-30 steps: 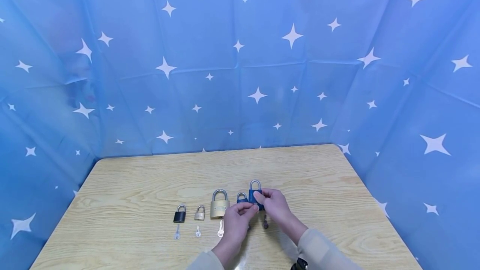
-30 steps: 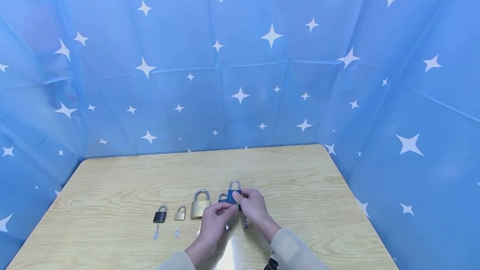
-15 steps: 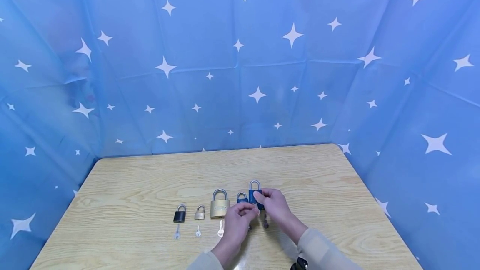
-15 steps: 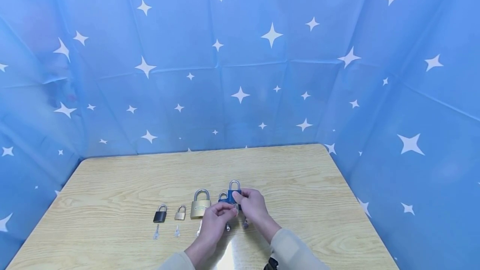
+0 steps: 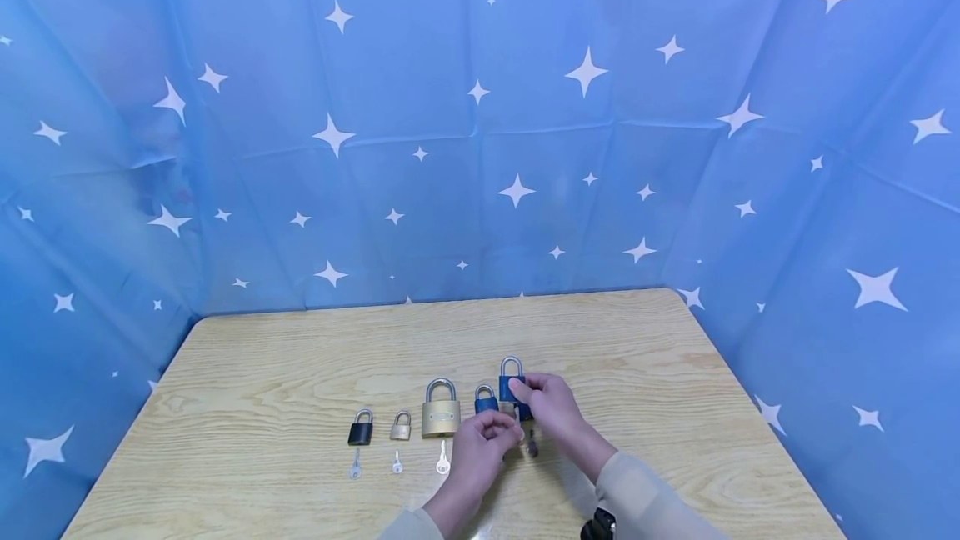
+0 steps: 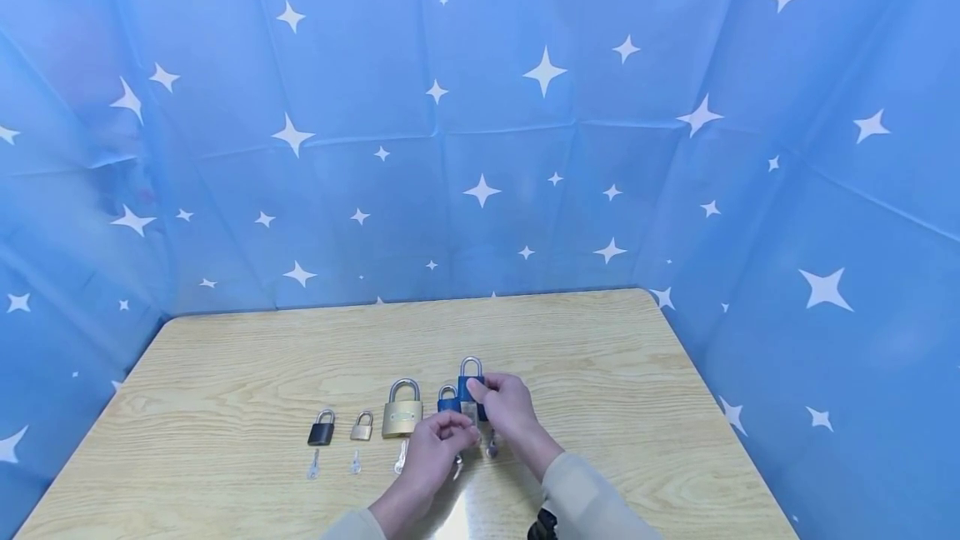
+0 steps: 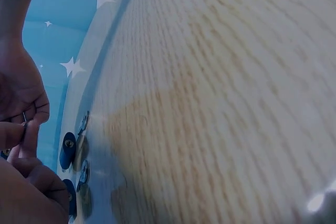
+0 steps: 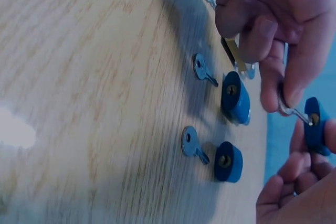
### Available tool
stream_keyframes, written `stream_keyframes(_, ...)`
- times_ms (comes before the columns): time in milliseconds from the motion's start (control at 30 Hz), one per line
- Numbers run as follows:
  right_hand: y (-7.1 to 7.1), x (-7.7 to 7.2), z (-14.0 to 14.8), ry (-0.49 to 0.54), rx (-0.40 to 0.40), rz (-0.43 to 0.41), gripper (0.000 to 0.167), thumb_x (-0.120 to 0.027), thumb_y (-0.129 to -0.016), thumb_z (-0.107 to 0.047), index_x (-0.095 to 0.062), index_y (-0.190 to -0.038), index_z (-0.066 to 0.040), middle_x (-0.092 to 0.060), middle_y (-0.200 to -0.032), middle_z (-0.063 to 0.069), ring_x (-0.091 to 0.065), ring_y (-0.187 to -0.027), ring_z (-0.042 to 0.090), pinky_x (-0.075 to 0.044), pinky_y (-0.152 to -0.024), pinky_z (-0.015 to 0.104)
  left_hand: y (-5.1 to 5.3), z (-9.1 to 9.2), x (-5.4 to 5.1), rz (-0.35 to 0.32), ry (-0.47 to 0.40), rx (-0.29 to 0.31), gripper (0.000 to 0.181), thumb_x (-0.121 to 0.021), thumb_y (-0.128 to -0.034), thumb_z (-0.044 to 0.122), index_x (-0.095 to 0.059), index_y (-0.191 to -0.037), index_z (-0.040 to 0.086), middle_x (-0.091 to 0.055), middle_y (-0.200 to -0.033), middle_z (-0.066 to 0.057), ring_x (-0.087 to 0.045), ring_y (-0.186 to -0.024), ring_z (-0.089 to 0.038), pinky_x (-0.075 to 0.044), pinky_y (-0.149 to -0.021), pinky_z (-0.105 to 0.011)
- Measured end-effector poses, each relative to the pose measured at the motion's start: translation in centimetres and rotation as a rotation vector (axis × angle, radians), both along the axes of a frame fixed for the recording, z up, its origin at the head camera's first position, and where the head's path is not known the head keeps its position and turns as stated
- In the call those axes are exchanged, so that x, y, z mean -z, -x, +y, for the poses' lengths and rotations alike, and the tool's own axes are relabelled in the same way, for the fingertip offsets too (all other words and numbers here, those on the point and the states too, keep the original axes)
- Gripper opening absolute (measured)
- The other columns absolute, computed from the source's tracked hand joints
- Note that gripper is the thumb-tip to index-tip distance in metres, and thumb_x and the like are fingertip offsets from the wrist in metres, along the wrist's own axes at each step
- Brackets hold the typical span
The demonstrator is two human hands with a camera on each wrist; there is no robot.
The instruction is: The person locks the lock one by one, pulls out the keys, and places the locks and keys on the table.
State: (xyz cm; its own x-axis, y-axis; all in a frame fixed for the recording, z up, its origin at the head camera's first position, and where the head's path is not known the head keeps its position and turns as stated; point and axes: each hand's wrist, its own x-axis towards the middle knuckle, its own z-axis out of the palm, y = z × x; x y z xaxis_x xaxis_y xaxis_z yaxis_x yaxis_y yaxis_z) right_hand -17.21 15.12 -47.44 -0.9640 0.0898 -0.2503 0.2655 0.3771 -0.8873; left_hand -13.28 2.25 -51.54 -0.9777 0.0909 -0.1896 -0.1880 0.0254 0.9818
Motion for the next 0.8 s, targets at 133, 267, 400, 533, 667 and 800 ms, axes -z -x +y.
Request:
stream_keyframes(133, 0.1, 0.0, 0.4, 0.005, -0.008, -0.005, 0.027, -0.058, -0.098, -0.028, -0.071, -0.101, -0.005, -0.066, -0.096, 0.004, -0.056, -0.093, 0.017, -0.044, -0.087, 0.035, -0.1, -0.1, 0.0, 0.011, 0.017, 0.026, 0.014, -0.075, -0.0794, 0.012, -0.07, -0.09, 0.004, -0.068, -0.073, 0.001, -0.053, -0.06, -0.007, -0.039, -0.05, -0.017)
stream_keyframes(267, 0.4, 0.1, 1.1, -0.005, -0.014, -0.013, 0.03, -0.058, -0.098, -0.027, -0.07, -0.109, -0.003, -0.07, -0.102, 0.006, -0.058, -0.098, 0.018, -0.046, -0.091, 0.04, -0.2, 0.0, -0.1, 0.014, 0.032, 0.047, 0.014, -0.075, -0.079, 0.011, -0.07, -0.09, 0.004, -0.07, -0.074, -0.001, -0.056, -0.062, -0.008, -0.04, -0.051, -0.018)
stream_keyframes(400, 0.6, 0.4, 2.4, -0.064, -0.036, -0.01, 0.026, -0.058, -0.097, -0.024, -0.07, -0.107, -0.003, -0.07, -0.101, 0.006, -0.058, -0.099, 0.019, -0.045, -0.09, 0.04, -0.1, 0.2, 0.0, 0.013, 0.04, 0.065, 0.013, -0.075, -0.0801, 0.011, -0.07, -0.09, 0.003, -0.072, -0.075, -0.006, -0.058, -0.065, -0.008, -0.04, -0.054, -0.018)
stream_keyframes(533, 0.8, 0.7, 3.8, -0.13, -0.081, -0.021, 0.024, -0.057, -0.097, -0.021, -0.067, -0.088, -0.002, -0.062, -0.084, 0.004, -0.054, -0.082, 0.017, -0.043, -0.073, 0.032, -0.1, 0.4, 0.2, 0.018, 0.049, 0.073, 0.013, -0.074, -0.0808, 0.01, -0.07, -0.089, 0.002, -0.074, -0.078, -0.01, -0.06, -0.066, -0.007, -0.041, -0.055, -0.019)
stream_keyframes(667, 0.9, 1.1, 5.0, -0.194, -0.109, -0.028, 0.026, -0.056, -0.096, -0.019, -0.06, -0.077, -0.001, -0.051, -0.071, 0.002, -0.047, -0.066, 0.016, -0.037, -0.058, 0.028, -0.1, 0.6, 0.3, 0.018, 0.051, 0.087, 0.014, -0.075, -0.0809, 0.012, -0.07, -0.09, 0.002, -0.074, -0.08, -0.01, -0.063, -0.07, -0.008, -0.043, -0.058, -0.02)
stream_keyframes(800, 1.0, 1.5, 5.9, -0.25, -0.108, -0.037, 0.028, -0.057, -0.095, -0.019, -0.055, -0.07, -0.006, -0.046, -0.061, -0.002, -0.044, -0.057, 0.013, -0.036, -0.054, 0.027, -0.2, 1.0, 0.3, 0.012, 0.058, 0.098, 0.013, -0.075, -0.0811, 0.013, -0.07, -0.089, 0.004, -0.075, -0.08, -0.006, -0.064, -0.071, -0.008, -0.043, -0.058, -0.02)
